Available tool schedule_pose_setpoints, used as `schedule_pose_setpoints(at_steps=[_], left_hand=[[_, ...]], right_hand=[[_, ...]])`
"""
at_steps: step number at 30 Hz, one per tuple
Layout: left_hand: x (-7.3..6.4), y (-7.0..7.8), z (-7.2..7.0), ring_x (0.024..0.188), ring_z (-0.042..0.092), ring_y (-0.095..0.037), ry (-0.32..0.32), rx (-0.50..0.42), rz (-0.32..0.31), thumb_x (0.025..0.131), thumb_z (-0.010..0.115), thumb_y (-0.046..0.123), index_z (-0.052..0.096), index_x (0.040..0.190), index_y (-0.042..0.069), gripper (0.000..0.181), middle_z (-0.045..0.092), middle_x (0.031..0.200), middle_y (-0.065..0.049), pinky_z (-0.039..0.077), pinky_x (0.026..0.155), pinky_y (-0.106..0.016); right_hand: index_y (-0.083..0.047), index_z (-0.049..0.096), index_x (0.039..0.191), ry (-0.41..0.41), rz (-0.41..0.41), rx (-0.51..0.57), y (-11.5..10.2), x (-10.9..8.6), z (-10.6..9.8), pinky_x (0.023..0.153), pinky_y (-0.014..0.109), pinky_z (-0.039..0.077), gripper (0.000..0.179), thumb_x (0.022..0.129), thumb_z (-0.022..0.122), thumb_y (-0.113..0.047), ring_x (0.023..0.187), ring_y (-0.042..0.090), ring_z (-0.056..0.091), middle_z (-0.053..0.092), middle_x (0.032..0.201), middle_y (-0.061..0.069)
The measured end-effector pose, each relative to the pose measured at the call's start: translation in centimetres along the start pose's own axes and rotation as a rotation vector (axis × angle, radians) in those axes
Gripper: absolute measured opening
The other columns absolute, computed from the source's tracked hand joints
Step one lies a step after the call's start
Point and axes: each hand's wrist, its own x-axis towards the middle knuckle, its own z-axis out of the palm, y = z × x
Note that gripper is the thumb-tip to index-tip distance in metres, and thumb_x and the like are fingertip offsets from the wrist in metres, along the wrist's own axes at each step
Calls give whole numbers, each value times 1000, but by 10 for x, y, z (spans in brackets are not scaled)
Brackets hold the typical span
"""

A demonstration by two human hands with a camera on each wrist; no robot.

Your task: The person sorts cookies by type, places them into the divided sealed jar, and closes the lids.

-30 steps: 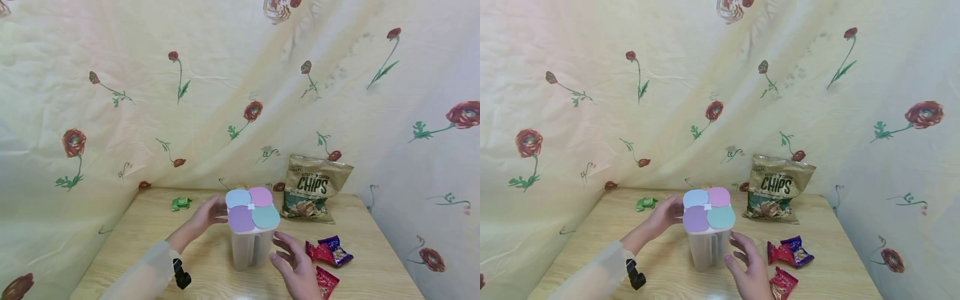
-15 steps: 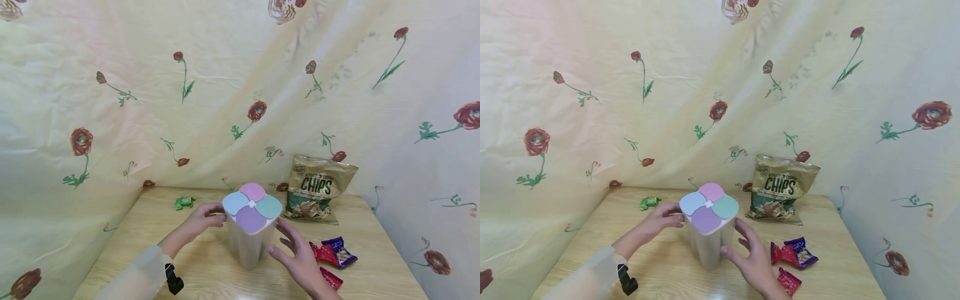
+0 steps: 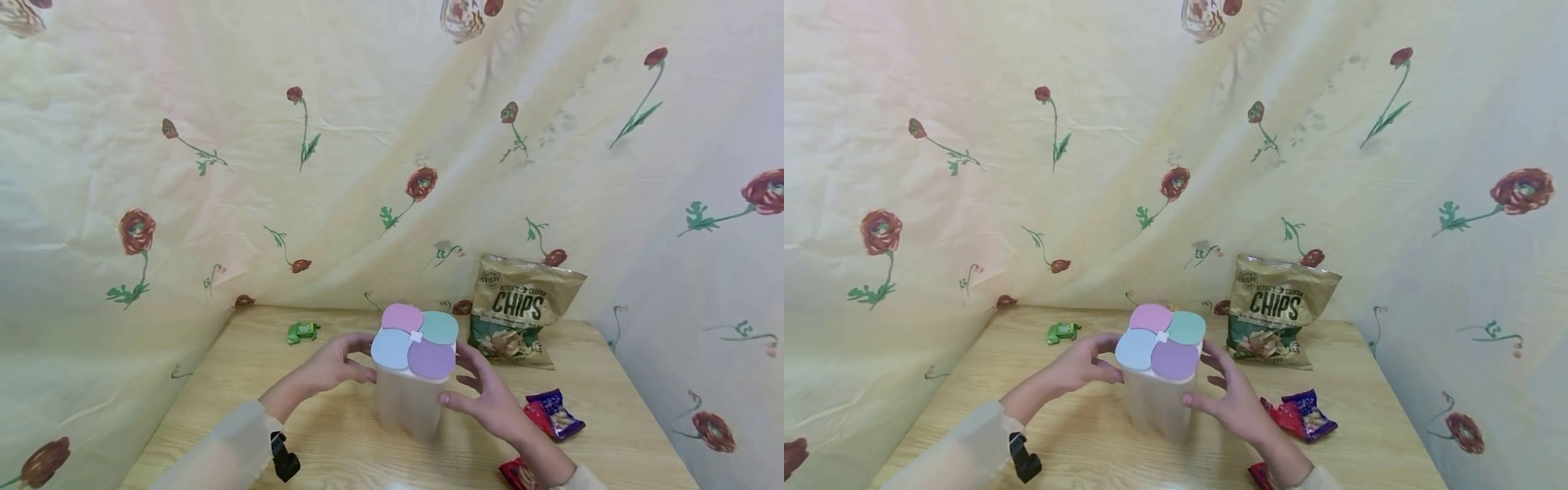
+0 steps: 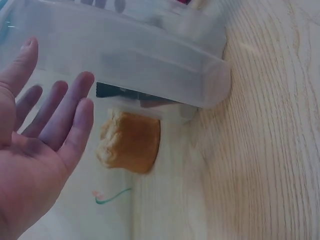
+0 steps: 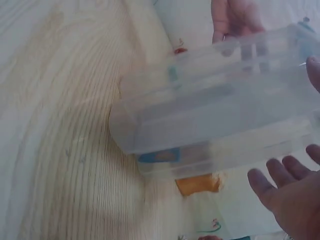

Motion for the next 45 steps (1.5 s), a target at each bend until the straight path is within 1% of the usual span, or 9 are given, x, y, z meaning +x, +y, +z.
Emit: schedule_pose_setpoints(at_steps=[4,11,15,19,27,32,39,42,45], left_hand=[[3,2,5,108,70,-28,-21,-17,9,86,84,16,44,150,6,76,55,137,-20,60,90,-38],[4,5,7,132,57,-35,-34,-21,19,86,85,15,34,157,12,88,45,152,-17,57,97,-39],[2,8,9,131,57,-34,-25,0,14,86,85,17,33,158,12,89,46,152,-16,56,98,-38],[1,9,13,130,58,-33,-17,-45,1,85,85,15,30,158,11,91,44,150,-18,57,97,-39],[-2,6,20,132,56,-35,7,-113,-15,85,85,13,30,159,12,92,40,153,-20,57,97,-41],[-3,7,20,134,54,-37,6,-104,-15,87,84,15,28,159,10,92,39,156,-19,57,97,-41],[-5,7,13,136,52,-38,-44,-30,-15,93,78,19,29,160,13,84,38,159,-17,56,99,-42],[-9,10,6,137,52,-38,-6,60,-27,97,74,24,34,159,16,74,40,159,-16,55,101,-41],[-13,19,-1,137,53,-39,71,112,-24,100,68,27,40,157,13,65,44,158,-16,52,105,-43]], right_hand=[[-4,29,159,-32,13,33,5,5,-6,103,46,49,87,88,80,-11,140,43,44,43,157,20],[-6,32,158,-103,-15,61,9,14,-16,102,43,51,83,90,78,-9,139,35,47,46,155,20],[-10,33,159,-151,-10,84,12,18,-23,104,39,50,82,90,77,-7,141,32,47,44,156,17],[-10,31,160,-187,8,99,14,22,-29,106,36,49,85,90,78,-9,144,36,42,41,159,18],[-6,26,161,-244,13,158,13,25,-34,105,26,48,87,91,77,-8,134,-3,49,35,161,23],[-7,27,161,-234,18,130,14,24,-33,104,28,49,85,91,77,-10,134,2,50,39,160,22],[-3,24,161,-247,-5,56,11,21,-38,108,52,48,85,93,75,-10,141,38,46,38,159,24],[-7,29,160,-246,-20,1,2,19,-46,108,49,48,80,95,74,-12,140,40,46,40,159,21],[-12,36,157,-224,-59,-74,-11,18,-58,106,44,50,72,95,73,-14,138,35,51,46,156,17]])
